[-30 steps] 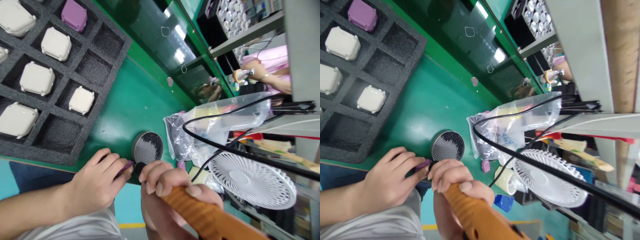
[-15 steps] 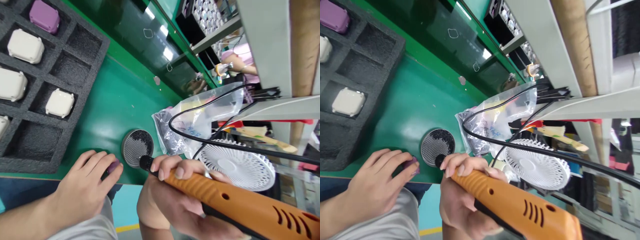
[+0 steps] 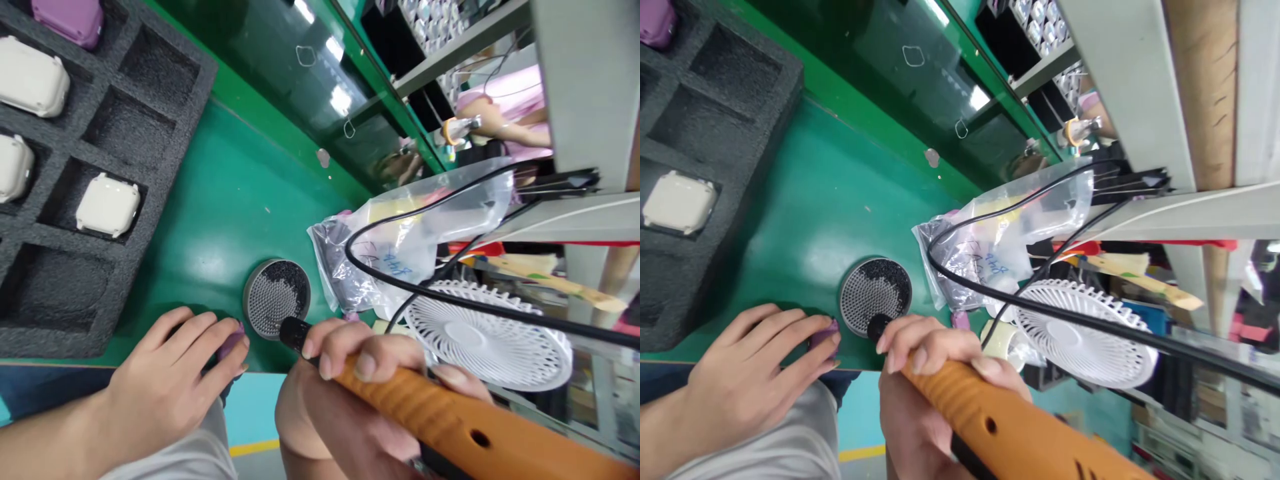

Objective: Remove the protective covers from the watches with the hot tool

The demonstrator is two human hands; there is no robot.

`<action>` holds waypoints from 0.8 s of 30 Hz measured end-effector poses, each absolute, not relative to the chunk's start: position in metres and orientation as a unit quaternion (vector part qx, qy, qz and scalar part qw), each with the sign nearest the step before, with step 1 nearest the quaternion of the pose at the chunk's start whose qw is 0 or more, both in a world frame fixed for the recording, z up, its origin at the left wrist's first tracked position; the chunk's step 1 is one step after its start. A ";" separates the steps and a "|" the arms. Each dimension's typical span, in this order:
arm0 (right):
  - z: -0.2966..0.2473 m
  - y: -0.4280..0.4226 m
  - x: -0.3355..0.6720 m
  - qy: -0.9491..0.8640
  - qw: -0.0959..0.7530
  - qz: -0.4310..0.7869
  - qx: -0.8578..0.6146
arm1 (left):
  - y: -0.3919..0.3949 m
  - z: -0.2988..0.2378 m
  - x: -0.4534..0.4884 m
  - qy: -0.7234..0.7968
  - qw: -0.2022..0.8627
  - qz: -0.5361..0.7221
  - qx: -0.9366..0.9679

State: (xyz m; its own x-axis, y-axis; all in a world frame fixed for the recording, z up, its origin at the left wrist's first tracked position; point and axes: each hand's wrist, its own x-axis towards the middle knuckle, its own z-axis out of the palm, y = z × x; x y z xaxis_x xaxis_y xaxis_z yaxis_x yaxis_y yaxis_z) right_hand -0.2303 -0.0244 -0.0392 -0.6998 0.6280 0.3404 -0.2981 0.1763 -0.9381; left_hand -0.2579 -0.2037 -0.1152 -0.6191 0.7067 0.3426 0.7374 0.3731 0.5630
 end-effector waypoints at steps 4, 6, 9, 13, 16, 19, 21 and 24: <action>-0.038 -0.025 -0.226 -0.718 0.342 0.603 -0.061 | -0.203 -0.113 -0.260 -0.825 0.016 -0.362 -0.434; -0.040 -0.029 -0.226 -0.713 0.337 0.613 -0.039 | -0.203 -0.112 -0.262 -0.827 0.011 -0.364 -0.429; -0.046 -0.039 -0.230 -0.687 0.367 0.626 -0.040 | -0.202 -0.111 -0.262 -0.827 0.000 -0.368 -0.424; -0.050 -0.047 -0.233 -0.673 0.375 0.635 -0.063 | -0.203 -0.113 -0.262 -0.825 -0.012 -0.369 -0.428; -0.051 -0.048 -0.232 -0.678 0.369 0.631 -0.077 | -0.204 -0.115 -0.261 -0.825 -0.017 -0.367 -0.430; -0.054 -0.047 -0.230 -0.691 0.365 0.619 -0.082 | -0.205 -0.117 -0.259 -0.822 -0.025 -0.366 -0.435; -0.056 -0.047 -0.228 -0.698 0.370 0.609 -0.073 | -0.206 -0.118 -0.257 -0.824 -0.030 -0.362 -0.435; -0.059 -0.043 -0.223 -0.714 0.339 0.610 -0.053 | -0.206 -0.118 -0.256 -0.829 -0.034 -0.356 -0.431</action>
